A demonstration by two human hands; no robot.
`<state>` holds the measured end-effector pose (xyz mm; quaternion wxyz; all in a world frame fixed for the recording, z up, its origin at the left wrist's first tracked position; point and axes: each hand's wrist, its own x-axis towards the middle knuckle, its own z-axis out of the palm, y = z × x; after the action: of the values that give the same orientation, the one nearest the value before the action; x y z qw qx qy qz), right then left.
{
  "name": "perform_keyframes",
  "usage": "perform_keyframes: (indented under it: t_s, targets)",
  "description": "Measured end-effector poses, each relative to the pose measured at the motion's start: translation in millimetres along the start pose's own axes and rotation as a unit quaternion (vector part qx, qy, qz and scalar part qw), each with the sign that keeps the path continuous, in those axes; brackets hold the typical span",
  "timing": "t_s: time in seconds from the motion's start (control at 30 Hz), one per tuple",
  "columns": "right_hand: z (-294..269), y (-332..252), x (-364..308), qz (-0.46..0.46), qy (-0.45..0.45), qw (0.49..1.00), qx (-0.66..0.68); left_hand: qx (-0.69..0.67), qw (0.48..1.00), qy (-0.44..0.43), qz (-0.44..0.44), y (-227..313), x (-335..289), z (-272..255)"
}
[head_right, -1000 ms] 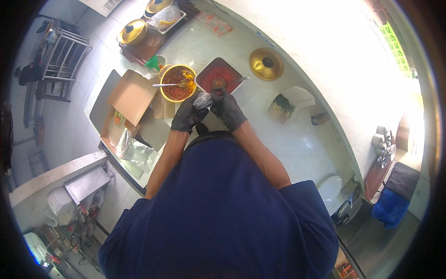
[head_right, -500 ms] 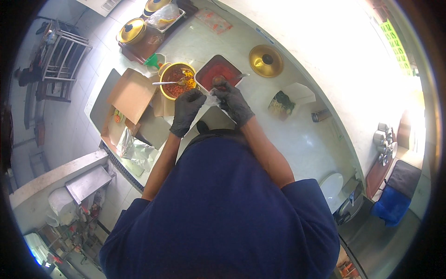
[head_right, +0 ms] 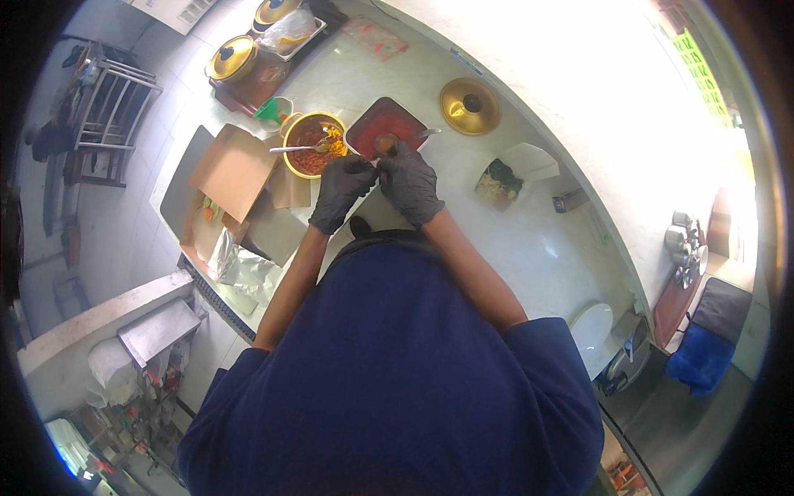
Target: The person assembles a food order in a white takeout container. They add a brown sauce from a metal container using a spoon, then scoop a red sauce from a large pot into a small plastic bag using a ladle. The person seals the bag and places it into the container before closing the lid.
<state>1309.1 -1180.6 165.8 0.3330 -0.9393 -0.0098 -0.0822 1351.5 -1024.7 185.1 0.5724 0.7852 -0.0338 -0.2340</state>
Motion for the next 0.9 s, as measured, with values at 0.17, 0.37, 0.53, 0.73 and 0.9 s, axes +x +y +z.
perform_keyframes:
  t_s: [0.17,0.37,0.53,0.73,0.9]
  targets:
    - [1,21,1,0.098,-0.047,0.993,0.045,-0.081,0.995,-0.064,-0.012,-4,1,-2]
    - [-28,24,5,0.234,-0.031,0.815,0.529,-0.224,0.973,0.030,-0.036,-25,2,-15]
    - [-37,40,3,0.266,-0.075,0.852,0.443,-0.172,0.985,-0.011,0.019,-54,13,-33]
    - [-45,35,-3,0.242,-0.055,0.818,0.519,-0.388,0.912,-0.081,-0.103,-25,-1,-42]
    - [-39,29,-5,0.244,-0.084,0.821,0.509,-0.216,0.975,-0.034,0.038,-17,-7,-16]
